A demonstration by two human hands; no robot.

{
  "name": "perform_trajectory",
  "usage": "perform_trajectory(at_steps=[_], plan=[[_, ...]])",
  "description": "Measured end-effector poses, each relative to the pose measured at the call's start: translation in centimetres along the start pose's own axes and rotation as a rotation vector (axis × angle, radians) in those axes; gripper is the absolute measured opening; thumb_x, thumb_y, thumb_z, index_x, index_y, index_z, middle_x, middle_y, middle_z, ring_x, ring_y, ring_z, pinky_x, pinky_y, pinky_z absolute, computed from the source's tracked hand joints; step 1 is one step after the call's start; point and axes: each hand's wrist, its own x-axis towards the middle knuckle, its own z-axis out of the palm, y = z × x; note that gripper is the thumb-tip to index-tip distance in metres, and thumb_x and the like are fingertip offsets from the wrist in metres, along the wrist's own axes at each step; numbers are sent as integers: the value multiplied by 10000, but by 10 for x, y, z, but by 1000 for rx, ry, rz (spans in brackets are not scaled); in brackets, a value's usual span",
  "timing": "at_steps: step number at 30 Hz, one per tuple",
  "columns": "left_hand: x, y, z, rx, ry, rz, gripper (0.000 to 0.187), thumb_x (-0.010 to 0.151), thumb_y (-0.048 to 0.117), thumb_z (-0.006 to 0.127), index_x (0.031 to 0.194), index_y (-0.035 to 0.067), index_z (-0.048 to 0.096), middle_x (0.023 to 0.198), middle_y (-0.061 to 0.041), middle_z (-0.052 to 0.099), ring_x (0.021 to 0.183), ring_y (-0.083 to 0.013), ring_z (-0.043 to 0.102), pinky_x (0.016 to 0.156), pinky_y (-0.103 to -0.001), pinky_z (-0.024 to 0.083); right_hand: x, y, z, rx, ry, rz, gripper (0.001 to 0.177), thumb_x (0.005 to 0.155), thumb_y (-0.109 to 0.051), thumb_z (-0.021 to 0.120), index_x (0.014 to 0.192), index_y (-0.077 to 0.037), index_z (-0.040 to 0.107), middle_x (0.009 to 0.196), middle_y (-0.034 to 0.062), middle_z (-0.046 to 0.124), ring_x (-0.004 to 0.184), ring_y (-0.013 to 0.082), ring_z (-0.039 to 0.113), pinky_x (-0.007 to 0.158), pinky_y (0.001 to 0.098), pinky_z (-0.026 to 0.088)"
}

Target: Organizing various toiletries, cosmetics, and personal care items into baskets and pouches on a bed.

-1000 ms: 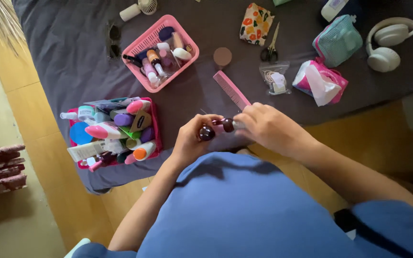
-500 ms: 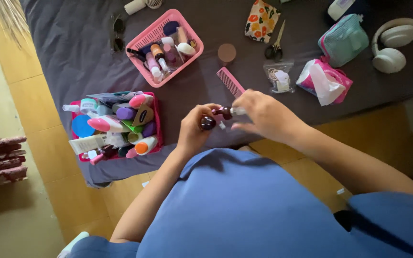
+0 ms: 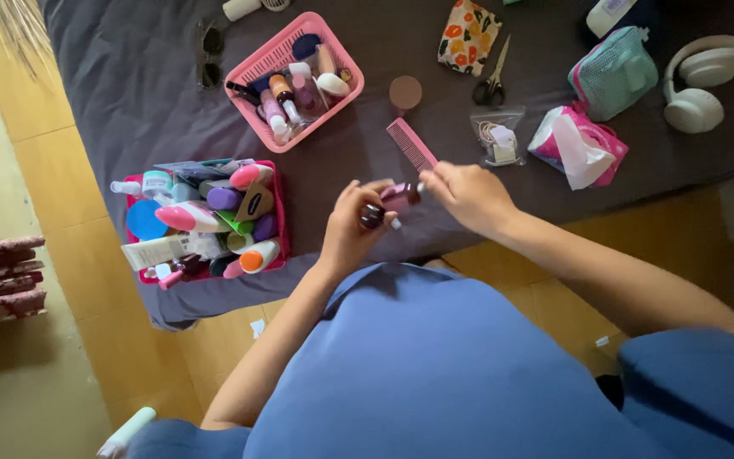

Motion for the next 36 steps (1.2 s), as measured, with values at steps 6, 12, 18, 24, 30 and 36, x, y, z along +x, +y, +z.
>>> perform_trajectory(at_steps=[6,12,18,24,30,36], plan=[[-5,-22,-34,-438,53,-156,320,920,-79,704,1110,69,494,1295,-104,643,1007,-92,560,773,-240,457,86,133,73,202,327,133,449,1090,-440,490,979,-34,645,872,184,697,853,372,677,762,496,507],[-12,-18,-54,-605,152,-177,361,988,-86,668,1181,101,427,1063,-43,540,928,-89,522,837,-237,468,67,87,110,-173,348,-21,474,880,-520,722,948,-53,692,1001,191,710,912,378,694,812,492,540],[-18,-31,-55,-860,224,-181,359,958,-28,602,1254,86,434,1140,-61,556,959,-111,560,878,-255,495,50,72,215,-155,108,-22,451,764,-378,850,961,-16,665,970,207,704,861,413,692,725,533,543],[-18,-20,-53,-285,310,-318,452,959,124,755,1282,74,442,1010,-14,542,822,-97,492,724,-266,429,72,68,182,251,134,-89,321,893,-313,807,1009,-38,688,914,114,745,815,260,756,731,400,586],[-16,-10,-59,94,516,-144,421,887,181,868,1179,58,590,1046,-52,598,938,-174,562,851,-323,465,24,-32,5,157,542,-617,252,953,-199,825,1111,-36,717,940,77,691,739,142,667,624,298,541],[-14,1,-59,208,532,-157,426,853,180,886,1166,73,619,1061,-76,643,963,-248,613,879,-371,464,3,-70,-48,77,440,-793,283,967,-147,830,1179,-36,679,1043,95,658,809,165,683,669,287,577]])
